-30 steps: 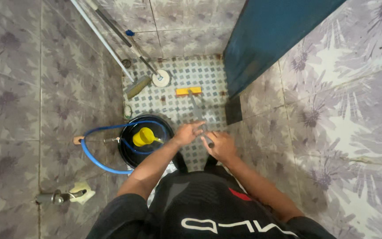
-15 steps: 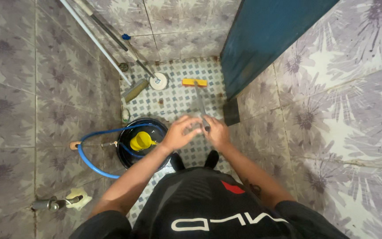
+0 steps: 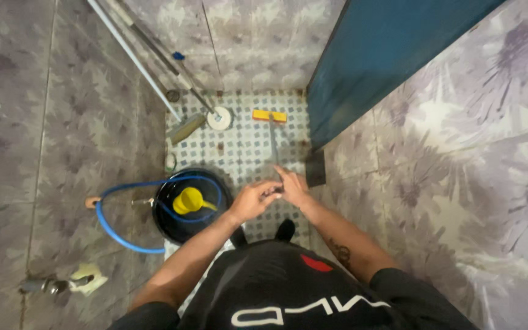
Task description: The person uses a squeegee to scrape water and soap across a tiled bathroom floor towards a drain, then dips the squeegee into a bucket of water and uses a yellow scoop to pour water over the tiles.
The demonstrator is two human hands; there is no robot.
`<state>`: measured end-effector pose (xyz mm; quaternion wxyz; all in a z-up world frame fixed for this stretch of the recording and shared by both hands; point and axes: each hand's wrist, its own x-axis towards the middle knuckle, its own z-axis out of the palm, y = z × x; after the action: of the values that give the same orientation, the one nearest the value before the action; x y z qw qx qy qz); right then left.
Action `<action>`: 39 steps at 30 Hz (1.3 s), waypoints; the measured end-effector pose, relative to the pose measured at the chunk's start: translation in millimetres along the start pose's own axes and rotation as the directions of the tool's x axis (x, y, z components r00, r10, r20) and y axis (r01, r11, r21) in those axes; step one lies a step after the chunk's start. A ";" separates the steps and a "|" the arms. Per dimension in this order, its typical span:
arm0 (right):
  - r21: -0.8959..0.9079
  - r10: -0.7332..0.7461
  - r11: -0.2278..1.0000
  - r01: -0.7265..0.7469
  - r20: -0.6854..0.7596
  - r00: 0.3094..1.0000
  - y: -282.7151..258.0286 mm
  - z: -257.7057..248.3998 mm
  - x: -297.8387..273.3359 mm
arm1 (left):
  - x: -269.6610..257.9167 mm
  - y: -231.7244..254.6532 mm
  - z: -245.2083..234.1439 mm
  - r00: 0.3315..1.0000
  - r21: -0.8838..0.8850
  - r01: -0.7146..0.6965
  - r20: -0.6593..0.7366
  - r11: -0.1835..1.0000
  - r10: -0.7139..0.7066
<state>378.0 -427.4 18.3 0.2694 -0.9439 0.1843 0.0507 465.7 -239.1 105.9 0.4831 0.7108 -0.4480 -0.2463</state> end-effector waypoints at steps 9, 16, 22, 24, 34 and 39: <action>0.000 -0.007 1.000 0.007 0.130 0.991 40.0 -38.5 53.1 | 56.9 -5.5 18.3 0.978 0.190 -0.159 -0.101 0.969 0.181; -0.045 -0.141 0.989 0.140 -0.018 0.990 22.5 -39.4 37.8 | 38.5 23.8 -5.2 0.952 0.290 -0.241 -0.113 0.926 0.283; -0.058 -0.053 0.997 0.050 -0.042 0.998 1.6 -8.7 -11.4 | -1.4 41.8 -14.3 0.907 0.304 -0.396 -0.017 0.867 0.420; -0.036 -0.067 0.997 0.064 -0.113 0.991 -1.2 -1.3 -21.3 | -7.1 41.9 -13.7 0.907 0.287 -0.409 0.024 0.866 0.420; 0.077 -0.080 0.993 0.088 -0.100 0.992 13.3 -9.0 6.8 | 20.8 19.9 -2.3 0.952 0.216 -0.299 0.001 0.929 0.306; 0.002 -0.121 0.992 0.122 -0.110 0.987 34.9 -8.7 52.9 | 49.2 8.2 -12.7 0.952 0.249 -0.269 -0.079 0.930 0.297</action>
<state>413.9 -476.4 -1.7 0.2658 -0.9535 0.1410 -0.0185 495.9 -277.2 122.6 0.4509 0.7040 -0.5432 -0.0775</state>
